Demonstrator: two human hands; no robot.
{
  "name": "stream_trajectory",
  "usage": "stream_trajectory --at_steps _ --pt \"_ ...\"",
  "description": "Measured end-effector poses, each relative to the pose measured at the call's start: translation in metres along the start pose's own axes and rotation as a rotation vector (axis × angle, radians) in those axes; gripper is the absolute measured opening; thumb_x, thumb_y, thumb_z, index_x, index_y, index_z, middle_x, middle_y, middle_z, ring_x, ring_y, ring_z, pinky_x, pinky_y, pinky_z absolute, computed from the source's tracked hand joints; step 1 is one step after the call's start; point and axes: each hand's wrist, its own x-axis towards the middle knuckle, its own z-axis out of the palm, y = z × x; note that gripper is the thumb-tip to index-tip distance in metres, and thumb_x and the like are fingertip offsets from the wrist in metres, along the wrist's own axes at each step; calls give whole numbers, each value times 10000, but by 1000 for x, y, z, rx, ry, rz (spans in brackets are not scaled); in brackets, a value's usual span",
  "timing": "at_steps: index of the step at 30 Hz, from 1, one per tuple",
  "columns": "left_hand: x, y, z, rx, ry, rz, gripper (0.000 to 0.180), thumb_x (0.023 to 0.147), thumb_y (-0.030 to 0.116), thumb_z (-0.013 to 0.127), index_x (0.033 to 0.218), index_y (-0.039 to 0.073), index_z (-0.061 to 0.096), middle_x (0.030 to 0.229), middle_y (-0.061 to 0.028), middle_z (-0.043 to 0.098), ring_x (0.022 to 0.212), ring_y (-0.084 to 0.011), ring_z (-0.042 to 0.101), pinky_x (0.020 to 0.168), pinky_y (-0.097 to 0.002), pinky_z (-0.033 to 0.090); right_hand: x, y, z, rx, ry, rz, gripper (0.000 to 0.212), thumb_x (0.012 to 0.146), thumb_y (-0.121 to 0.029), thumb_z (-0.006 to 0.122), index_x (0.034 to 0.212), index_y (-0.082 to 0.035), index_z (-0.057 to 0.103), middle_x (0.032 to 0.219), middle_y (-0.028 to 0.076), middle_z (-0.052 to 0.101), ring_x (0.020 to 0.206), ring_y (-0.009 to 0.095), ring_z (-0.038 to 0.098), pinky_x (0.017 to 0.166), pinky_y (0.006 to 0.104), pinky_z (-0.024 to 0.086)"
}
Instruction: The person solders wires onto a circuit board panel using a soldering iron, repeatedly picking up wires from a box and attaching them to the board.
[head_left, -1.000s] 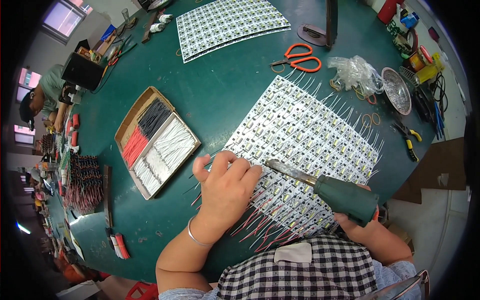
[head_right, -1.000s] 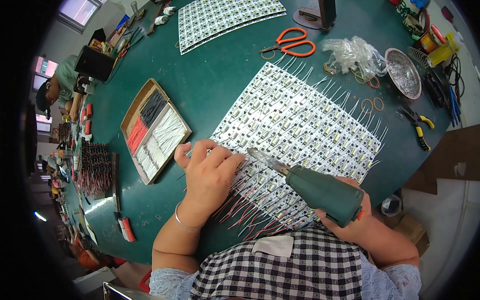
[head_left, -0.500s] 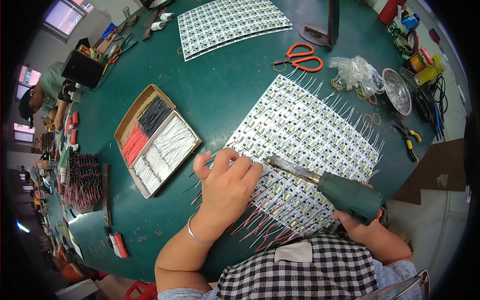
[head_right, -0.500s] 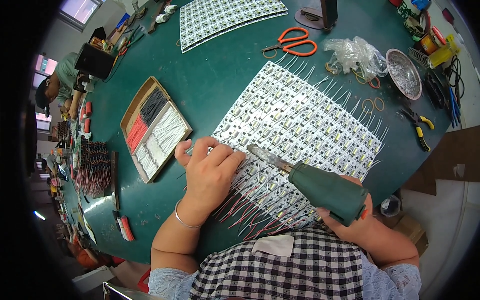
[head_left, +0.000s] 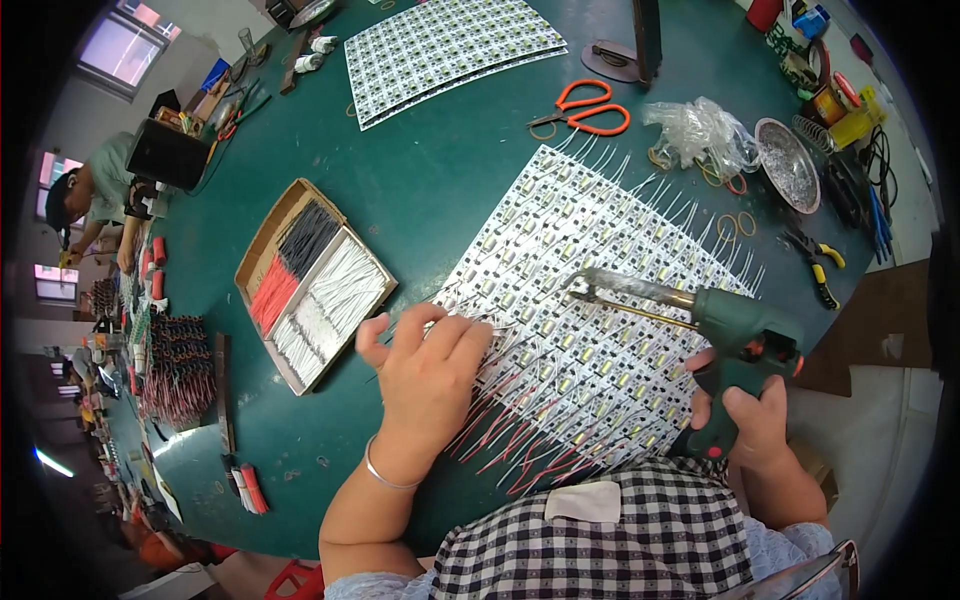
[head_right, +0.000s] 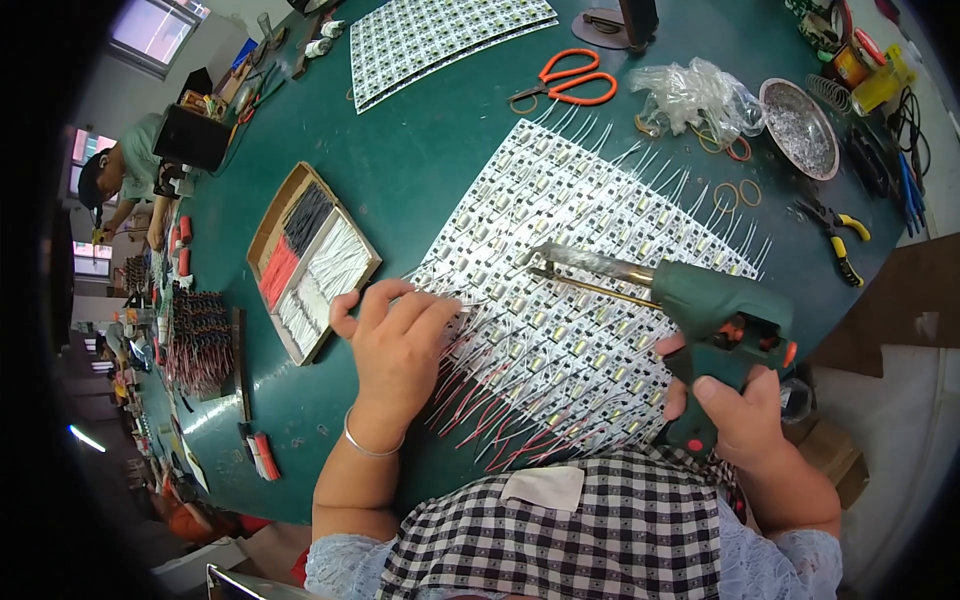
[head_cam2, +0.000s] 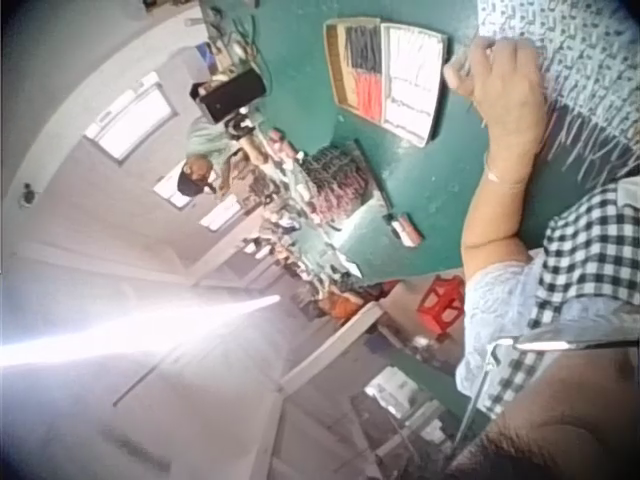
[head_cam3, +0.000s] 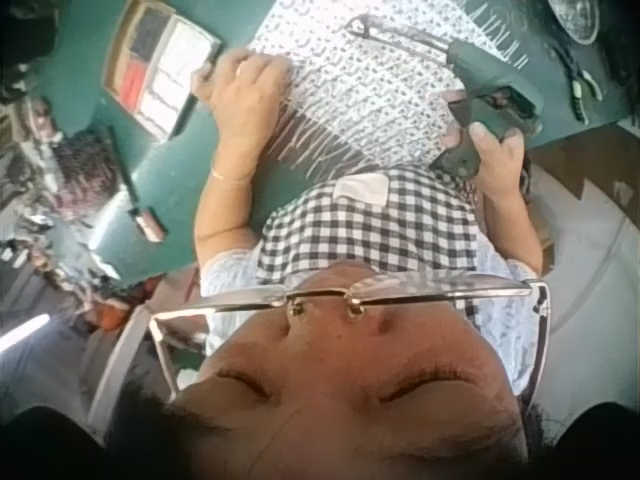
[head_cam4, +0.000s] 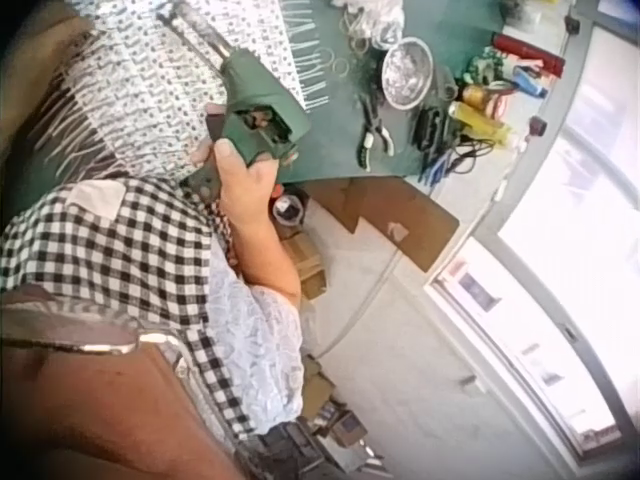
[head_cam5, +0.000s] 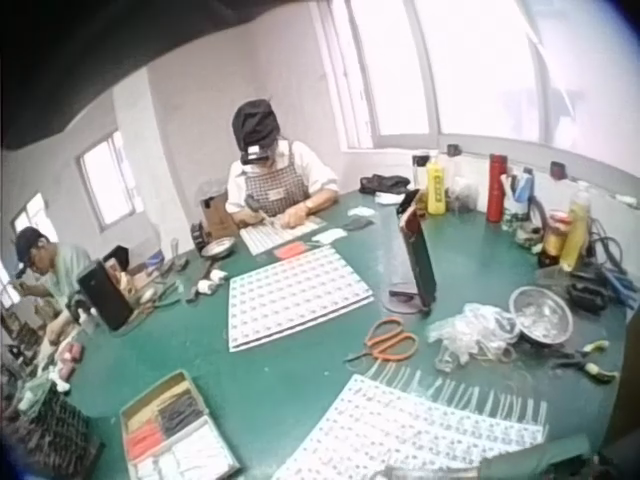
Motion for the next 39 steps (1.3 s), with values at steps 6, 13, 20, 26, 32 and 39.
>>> stream_trajectory --at_steps 6,13,20,26,32,39 --pt "5 13 -18 -96 98 -40 136 728 89 564 805 173 637 803 73 608 861 -123 555 850 -387 267 -6 4 -10 -64 57 -102 544 823 -213 605 1258 42 400 1140 202 555 688 208 624 608 307 517" --pt "4 26 2 -179 -156 0 160 699 57 641 823 154 616 848 51 626 937 -180 555 858 -400 278 -8 4 -10 -149 -93 -60 408 833 -163 569 1199 1 498 1107 156 588 775 227 635 740 357 504" --pt "-3 22 8 -85 -32 35 149 719 127 573 845 178 634 783 65 537 837 -129 520 818 -400 270 -28 16 -22 -865 -196 25 218 766 -93 637 978 -43 646 1010 111 643 991 317 594 919 421 418" --pt "-2 23 10 -127 -14 22 131 705 118 612 792 195 674 739 75 569 798 -132 518 824 -405 255 -32 32 -18 -751 -67 -35 374 735 -86 685 1083 4 582 1070 139 619 1014 287 595 919 385 432" --pt "0 22 9 -120 -25 19 123 703 119 614 783 192 673 746 81 569 794 -130 517 828 -407 251 -16 20 -11 -861 -267 -166 519 748 -84 682 1198 45 457 1099 156 604 1017 241 607 909 361 449" --pt "3 22 9 -115 -42 26 109 707 120 614 773 188 670 748 80 569 802 -128 515 833 -410 250 -11 21 -7 -973 -276 -362 505 720 -40 693 1172 50 486 1071 159 612 982 271 614 899 364 456"
